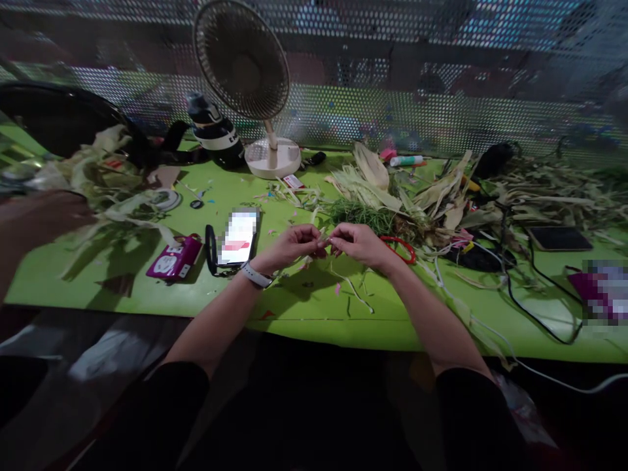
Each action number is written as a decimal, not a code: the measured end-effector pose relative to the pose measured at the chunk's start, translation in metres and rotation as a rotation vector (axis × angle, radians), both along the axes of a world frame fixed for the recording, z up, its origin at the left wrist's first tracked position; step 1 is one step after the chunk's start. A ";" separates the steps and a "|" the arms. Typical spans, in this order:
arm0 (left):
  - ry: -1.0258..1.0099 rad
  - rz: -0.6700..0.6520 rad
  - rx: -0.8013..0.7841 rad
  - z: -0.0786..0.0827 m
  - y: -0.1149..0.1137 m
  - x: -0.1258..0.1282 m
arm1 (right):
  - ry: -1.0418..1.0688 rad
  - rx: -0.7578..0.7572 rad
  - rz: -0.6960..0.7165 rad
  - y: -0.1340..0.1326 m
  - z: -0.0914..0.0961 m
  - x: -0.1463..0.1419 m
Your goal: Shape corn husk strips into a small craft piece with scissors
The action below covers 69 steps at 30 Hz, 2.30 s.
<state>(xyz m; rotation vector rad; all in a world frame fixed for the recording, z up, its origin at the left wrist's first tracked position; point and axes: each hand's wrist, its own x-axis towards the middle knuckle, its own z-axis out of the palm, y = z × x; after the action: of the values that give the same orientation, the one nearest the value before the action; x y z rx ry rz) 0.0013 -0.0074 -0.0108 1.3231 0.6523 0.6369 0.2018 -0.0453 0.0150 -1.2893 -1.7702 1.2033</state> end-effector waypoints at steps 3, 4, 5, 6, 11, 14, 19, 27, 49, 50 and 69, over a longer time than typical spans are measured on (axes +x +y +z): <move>0.038 0.091 0.125 0.001 0.002 0.001 | -0.063 0.053 0.003 -0.001 0.000 0.001; 0.057 0.106 0.148 0.002 0.002 0.001 | -0.105 0.080 0.008 -0.002 0.000 0.001; 0.073 0.108 0.152 0.002 0.002 0.000 | -0.155 0.111 0.011 -0.002 0.001 0.001; 0.082 0.098 0.137 0.003 0.002 0.000 | -0.209 0.147 0.011 -0.002 0.001 0.001; 0.098 0.084 0.131 -0.001 0.002 0.000 | -0.425 0.320 -0.019 -0.002 0.001 -0.001; 0.128 0.146 0.222 -0.003 0.001 0.002 | -0.550 0.411 -0.033 -0.003 -0.003 -0.003; 0.144 0.191 0.240 -0.003 -0.003 0.004 | -0.811 0.621 -0.068 -0.005 -0.013 -0.007; 0.033 0.234 0.190 -0.010 -0.003 0.008 | -1.130 0.990 -0.073 -0.015 -0.014 -0.019; 0.053 0.314 0.328 -0.012 -0.006 0.011 | -0.295 0.457 -0.156 -0.004 -0.013 -0.012; 0.070 0.322 0.362 -0.012 -0.007 0.010 | -0.263 0.437 -0.155 -0.005 -0.012 -0.013; -0.096 0.201 0.279 -0.003 -0.008 0.005 | 0.419 -0.319 -0.194 -0.004 0.001 -0.015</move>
<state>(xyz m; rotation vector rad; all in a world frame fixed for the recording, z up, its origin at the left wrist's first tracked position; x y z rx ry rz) 0.0064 -0.0149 -0.0133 1.4845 0.6393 0.9769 0.1869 -0.0492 0.0159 -1.2347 -1.1633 1.5505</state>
